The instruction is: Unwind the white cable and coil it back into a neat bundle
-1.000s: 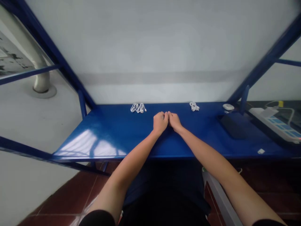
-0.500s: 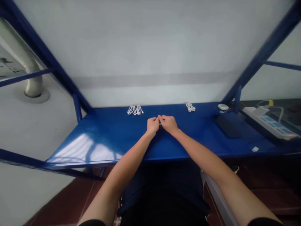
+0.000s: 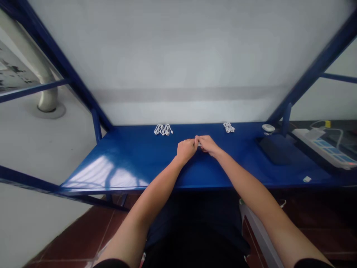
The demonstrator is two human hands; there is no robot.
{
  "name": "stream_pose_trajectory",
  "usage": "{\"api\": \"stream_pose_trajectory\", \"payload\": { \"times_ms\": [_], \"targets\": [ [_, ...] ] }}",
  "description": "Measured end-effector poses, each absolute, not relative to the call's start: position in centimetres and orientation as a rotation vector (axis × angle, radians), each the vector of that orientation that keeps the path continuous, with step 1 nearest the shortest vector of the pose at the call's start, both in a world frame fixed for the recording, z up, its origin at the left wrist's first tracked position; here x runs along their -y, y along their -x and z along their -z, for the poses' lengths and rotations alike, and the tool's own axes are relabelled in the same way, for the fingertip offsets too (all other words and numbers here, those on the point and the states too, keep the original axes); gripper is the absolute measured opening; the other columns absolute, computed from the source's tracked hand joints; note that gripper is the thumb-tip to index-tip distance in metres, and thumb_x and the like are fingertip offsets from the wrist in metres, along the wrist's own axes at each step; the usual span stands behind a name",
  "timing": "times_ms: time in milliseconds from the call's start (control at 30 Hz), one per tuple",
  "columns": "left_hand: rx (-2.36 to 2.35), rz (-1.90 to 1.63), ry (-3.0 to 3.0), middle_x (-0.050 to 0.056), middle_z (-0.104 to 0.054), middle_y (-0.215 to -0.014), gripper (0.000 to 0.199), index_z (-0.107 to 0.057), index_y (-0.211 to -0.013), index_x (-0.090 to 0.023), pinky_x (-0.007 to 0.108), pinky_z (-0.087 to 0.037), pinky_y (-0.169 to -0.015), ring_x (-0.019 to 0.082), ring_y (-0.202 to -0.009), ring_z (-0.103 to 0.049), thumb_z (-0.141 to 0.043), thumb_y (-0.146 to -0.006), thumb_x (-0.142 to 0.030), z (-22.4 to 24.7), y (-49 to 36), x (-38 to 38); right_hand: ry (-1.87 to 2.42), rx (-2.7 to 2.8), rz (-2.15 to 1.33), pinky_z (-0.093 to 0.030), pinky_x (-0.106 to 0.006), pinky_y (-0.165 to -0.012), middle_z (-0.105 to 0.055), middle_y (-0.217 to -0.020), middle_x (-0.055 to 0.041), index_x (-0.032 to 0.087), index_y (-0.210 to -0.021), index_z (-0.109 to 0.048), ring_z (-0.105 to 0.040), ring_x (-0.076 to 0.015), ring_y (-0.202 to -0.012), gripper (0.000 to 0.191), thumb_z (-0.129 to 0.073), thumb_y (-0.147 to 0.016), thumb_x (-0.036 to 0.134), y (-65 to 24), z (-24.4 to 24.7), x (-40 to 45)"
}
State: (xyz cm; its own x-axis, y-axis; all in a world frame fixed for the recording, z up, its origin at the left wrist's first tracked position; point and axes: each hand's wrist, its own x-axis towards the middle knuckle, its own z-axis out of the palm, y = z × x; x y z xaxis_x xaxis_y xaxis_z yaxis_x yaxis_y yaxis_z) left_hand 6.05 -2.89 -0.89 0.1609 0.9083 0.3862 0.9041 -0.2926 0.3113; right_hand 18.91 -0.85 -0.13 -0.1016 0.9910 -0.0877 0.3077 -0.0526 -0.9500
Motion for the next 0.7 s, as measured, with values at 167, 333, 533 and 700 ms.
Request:
{"api": "stream_pose_trajectory", "payload": {
  "times_ms": [167, 333, 533, 700],
  "targets": [
    [-1.878, -0.825, -2.189, 0.012, -0.071, -0.076, 0.054, -0.074, -0.074, -0.017, 0.028, -0.032, -0.062, 0.020, -0.071, -0.064, -0.031, -0.099, -0.040, 0.8, -5.4, 2.1, 1.797, 1.734, -0.173, -0.044, -0.027, -0.065, -0.068, -0.073, -0.0100, 0.018, -0.073, -0.063, -0.064, -0.0209, -0.073, 0.032, -0.046, -0.091, 0.039, -25.1, 0.4, 1.6],
    [-1.877, -0.948, -2.022, 0.010, -0.068, -0.067, 0.058, -0.071, -0.068, -0.017, 0.030, -0.026, -0.057, 0.018, -0.063, -0.060, -0.028, -0.099, -0.039, 0.1, -4.5, 1.7, 2.338, 1.376, 0.006, -0.049, -0.041, -0.081, -0.065, -0.107, -0.0226, 0.009, -0.107, -0.063, -0.063, -0.0339, -0.101, 0.039, -0.055, -0.086, 0.041, -32.7, 0.7, 2.7],
    [-1.832, -1.002, -1.998, 0.008, -0.064, -0.062, 0.056, -0.067, -0.062, -0.017, 0.030, -0.024, -0.056, 0.017, -0.059, -0.056, -0.031, -0.098, -0.039, 0.3, -4.7, 2.0, 2.522, 1.233, -0.195, -0.050, -0.046, -0.085, -0.063, -0.114, -0.0245, 0.010, -0.110, -0.064, -0.062, -0.0367, -0.107, 0.032, -0.053, -0.088, 0.032, -33.8, 0.5, 2.7],
    [-1.772, -1.055, -1.996, 0.006, -0.060, -0.057, 0.057, -0.064, -0.057, -0.017, 0.029, -0.023, -0.055, 0.015, -0.054, -0.051, -0.031, -0.097, -0.040, 0.4, -4.8, 2.0, 2.568, 1.262, -0.136, -0.050, -0.045, -0.086, -0.064, -0.109, -0.0257, 0.007, -0.112, -0.063, -0.064, -0.0352, -0.105, 0.037, -0.055, -0.088, 0.034, -34.2, 0.0, 3.2]
  ]
}}
